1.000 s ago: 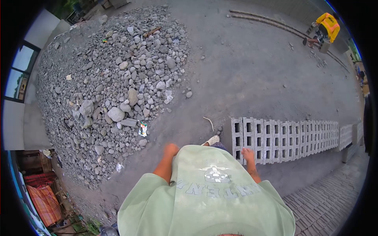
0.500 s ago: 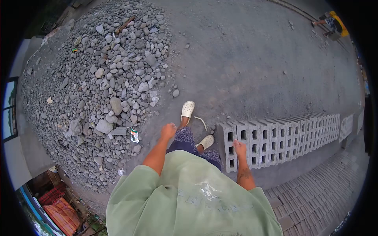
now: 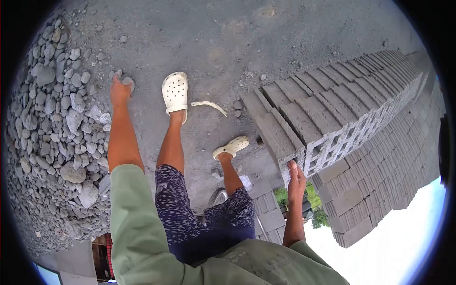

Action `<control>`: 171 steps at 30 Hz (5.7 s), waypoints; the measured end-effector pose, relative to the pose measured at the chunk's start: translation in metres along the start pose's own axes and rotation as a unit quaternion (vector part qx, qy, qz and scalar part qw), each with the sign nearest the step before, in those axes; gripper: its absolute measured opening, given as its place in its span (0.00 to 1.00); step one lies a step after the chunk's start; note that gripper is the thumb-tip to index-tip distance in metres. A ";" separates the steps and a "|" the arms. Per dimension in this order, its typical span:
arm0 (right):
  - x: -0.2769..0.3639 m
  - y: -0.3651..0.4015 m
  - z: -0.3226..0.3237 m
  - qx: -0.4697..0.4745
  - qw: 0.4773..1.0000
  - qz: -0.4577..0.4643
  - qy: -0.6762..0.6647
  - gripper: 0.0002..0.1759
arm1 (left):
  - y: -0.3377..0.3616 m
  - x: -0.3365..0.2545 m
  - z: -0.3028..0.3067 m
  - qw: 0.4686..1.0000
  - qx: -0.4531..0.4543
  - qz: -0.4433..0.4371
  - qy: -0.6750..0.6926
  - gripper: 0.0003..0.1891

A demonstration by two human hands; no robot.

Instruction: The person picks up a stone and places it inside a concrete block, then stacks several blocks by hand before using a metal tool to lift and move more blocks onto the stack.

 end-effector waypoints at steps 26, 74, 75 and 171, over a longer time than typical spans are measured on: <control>0.005 -0.028 -0.048 -0.112 0.964 -0.190 -0.149 0.23 | 0.152 -0.144 0.007 0.621 0.294 0.222 0.692 0.25; -0.049 -0.022 0.017 -0.073 0.941 -0.200 -0.264 0.11 | 0.355 -0.271 0.005 0.852 0.019 -0.124 0.509 0.24; -0.047 -0.010 0.037 -0.047 0.940 -0.194 -0.276 0.11 | 0.363 -0.266 0.024 0.854 0.037 -0.110 0.507 0.24; -0.737 0.183 0.317 -0.315 0.468 -0.755 -0.333 0.29 | 1.380 -0.592 -0.083 0.192 0.186 -0.911 -0.314 0.20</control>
Point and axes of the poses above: each hand's wrist, its own y-axis away from the middle knuckle, its own z-axis out of the back of the hand, x = y × z, the point moved 2 cm from there along -y, towards the middle knuckle, and after that the axes turned 12 degrees about -x, right-handed, at the moved point
